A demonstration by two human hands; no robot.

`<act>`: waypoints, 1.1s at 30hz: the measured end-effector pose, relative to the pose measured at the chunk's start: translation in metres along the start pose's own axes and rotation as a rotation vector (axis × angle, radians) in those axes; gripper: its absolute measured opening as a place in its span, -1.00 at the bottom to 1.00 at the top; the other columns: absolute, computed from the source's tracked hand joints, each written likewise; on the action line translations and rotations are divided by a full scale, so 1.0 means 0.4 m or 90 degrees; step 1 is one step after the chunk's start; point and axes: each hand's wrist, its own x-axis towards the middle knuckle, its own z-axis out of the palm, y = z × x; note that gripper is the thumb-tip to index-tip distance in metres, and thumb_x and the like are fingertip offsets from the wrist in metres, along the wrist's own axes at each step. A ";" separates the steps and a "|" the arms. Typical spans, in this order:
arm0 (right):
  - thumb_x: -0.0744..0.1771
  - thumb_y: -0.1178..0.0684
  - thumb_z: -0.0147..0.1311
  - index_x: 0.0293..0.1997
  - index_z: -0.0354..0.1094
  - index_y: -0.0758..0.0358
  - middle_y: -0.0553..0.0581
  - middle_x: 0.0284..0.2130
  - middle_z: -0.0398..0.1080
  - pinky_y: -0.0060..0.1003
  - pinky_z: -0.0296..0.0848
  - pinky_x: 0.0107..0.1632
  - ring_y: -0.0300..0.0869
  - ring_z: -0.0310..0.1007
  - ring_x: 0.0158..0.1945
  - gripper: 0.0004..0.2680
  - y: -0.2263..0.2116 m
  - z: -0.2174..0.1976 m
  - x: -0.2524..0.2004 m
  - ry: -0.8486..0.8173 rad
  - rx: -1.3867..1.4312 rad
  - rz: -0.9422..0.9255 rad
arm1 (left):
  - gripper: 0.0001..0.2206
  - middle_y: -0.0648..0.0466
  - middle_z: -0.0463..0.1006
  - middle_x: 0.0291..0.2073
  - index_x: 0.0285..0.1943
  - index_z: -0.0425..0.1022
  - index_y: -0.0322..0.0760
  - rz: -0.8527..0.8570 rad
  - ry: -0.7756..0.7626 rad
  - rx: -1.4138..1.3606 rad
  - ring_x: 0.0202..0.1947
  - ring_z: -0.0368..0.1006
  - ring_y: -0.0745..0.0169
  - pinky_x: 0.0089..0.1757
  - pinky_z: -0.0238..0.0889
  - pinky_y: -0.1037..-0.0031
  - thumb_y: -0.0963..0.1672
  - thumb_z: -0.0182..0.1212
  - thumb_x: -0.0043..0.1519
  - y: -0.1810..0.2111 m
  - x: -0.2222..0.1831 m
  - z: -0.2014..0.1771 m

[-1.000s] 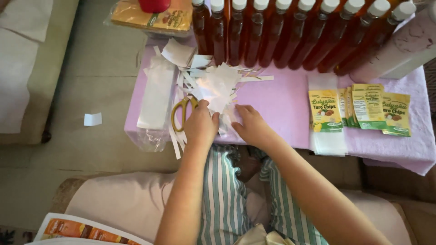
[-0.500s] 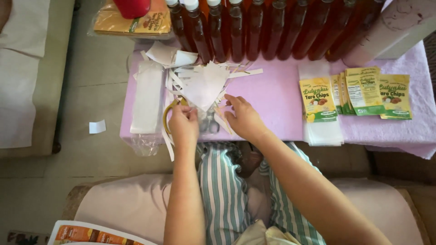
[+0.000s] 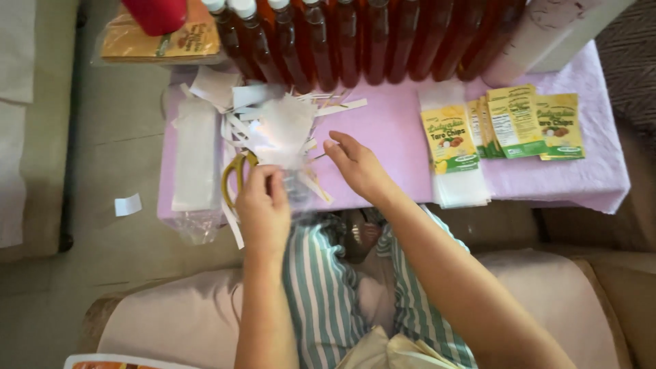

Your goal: Manually organizing and preparing small packets of taro chips and paper labels on a table for packaging.

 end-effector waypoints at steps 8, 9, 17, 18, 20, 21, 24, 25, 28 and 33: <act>0.31 0.28 0.03 0.42 0.09 0.40 0.15 -0.31 0.54 -0.42 0.43 -0.16 -0.22 0.47 -0.27 -0.54 0.024 -0.122 -0.056 0.106 0.205 -0.122 | -0.29 -0.33 0.61 -0.08 0.57 -0.19 -0.30 -0.145 -0.441 -0.162 -0.04 0.59 -0.37 0.02 0.42 -0.07 -0.25 0.13 0.26 0.205 0.055 0.068; 0.31 0.28 0.03 0.42 0.09 0.40 0.15 -0.31 0.54 -0.42 0.43 -0.16 -0.22 0.47 -0.27 -0.54 0.043 -0.129 -0.043 0.109 0.202 -0.121 | -0.29 -0.33 0.61 -0.08 0.57 -0.19 -0.30 -0.144 -0.443 -0.166 -0.04 0.59 -0.37 0.02 0.42 -0.07 -0.25 0.13 0.26 0.214 0.070 0.084; 0.24 -0.03 0.24 0.37 0.29 0.11 0.15 -0.30 0.56 -0.07 0.52 -0.14 0.05 0.59 -0.17 -0.50 0.333 -0.161 0.092 0.175 -0.140 -0.046 | -0.42 -0.26 0.60 -0.07 0.46 0.11 -0.07 -0.055 -0.528 0.059 0.05 0.55 -0.34 0.03 0.41 -0.04 -0.14 0.15 0.22 0.149 0.151 0.354; 0.24 -0.03 0.24 0.37 0.29 0.11 0.15 -0.30 0.56 -0.07 0.52 -0.14 0.05 0.59 -0.17 -0.50 0.341 -0.161 0.097 0.182 -0.143 -0.037 | -0.42 -0.26 0.60 -0.07 0.46 0.11 -0.07 -0.048 -0.536 0.053 0.05 0.55 -0.34 0.03 0.41 -0.04 -0.14 0.15 0.22 0.141 0.150 0.364; 0.24 0.09 0.24 0.36 0.24 0.35 0.44 -0.08 0.52 0.13 0.54 -0.06 0.31 0.55 -0.06 -0.49 0.357 -0.163 0.112 0.212 -0.158 -0.114 | -0.46 -0.25 0.60 -0.02 0.41 0.20 -0.08 -0.077 -0.539 0.035 0.09 0.53 -0.31 0.08 0.38 -0.01 -0.13 0.19 0.20 0.124 0.152 0.388; 0.24 0.09 0.24 0.36 0.24 0.35 0.44 -0.08 0.52 0.13 0.54 -0.06 0.31 0.55 -0.06 -0.49 0.328 -0.180 0.088 0.219 -0.162 -0.106 | -0.46 -0.25 0.60 -0.02 0.41 0.20 -0.08 -0.071 -0.547 0.029 0.09 0.53 -0.31 0.08 0.38 -0.01 -0.13 0.19 0.20 0.128 0.154 0.385; 0.24 0.14 0.28 0.36 0.24 0.37 0.40 -0.02 0.45 0.03 0.61 -0.11 0.22 0.58 -0.07 -0.49 0.262 -0.245 0.017 0.262 -0.139 -0.145 | -0.41 -0.19 0.64 -0.08 0.44 0.17 -0.05 -0.113 -0.568 0.027 0.09 0.53 -0.25 0.10 0.36 0.01 -0.13 0.22 0.17 0.139 0.156 0.375; 0.27 0.17 0.25 0.35 0.25 0.40 0.45 0.00 0.42 0.05 0.58 -0.07 0.28 0.54 -0.02 -0.52 0.252 -0.281 -0.005 0.281 -0.084 -0.144 | -0.42 -0.19 0.62 -0.05 0.44 0.17 -0.03 -0.121 -0.571 0.048 0.09 0.53 -0.25 0.09 0.36 0.02 -0.13 0.20 0.18 0.147 0.157 0.369; 0.33 0.12 0.19 0.28 0.32 0.31 0.35 0.03 0.43 -0.01 0.56 -0.01 0.22 0.52 0.03 -0.64 0.297 -0.407 -0.045 0.366 -0.058 -0.079 | -0.44 -0.28 0.57 0.00 0.45 0.15 -0.10 -0.132 -0.596 0.068 0.12 0.49 -0.32 0.10 0.35 -0.03 -0.15 0.15 0.22 0.192 0.177 0.319; 0.32 0.25 0.33 0.19 0.49 0.32 0.32 -0.10 0.51 -0.06 0.49 -0.07 0.14 0.52 -0.10 -0.70 0.501 -0.649 -0.117 0.548 -0.301 -0.122 | -0.48 -0.35 0.54 0.02 0.45 0.12 -0.20 -0.123 -0.623 0.089 0.14 0.46 -0.41 0.10 0.33 -0.12 -0.16 0.09 0.26 0.189 0.190 0.334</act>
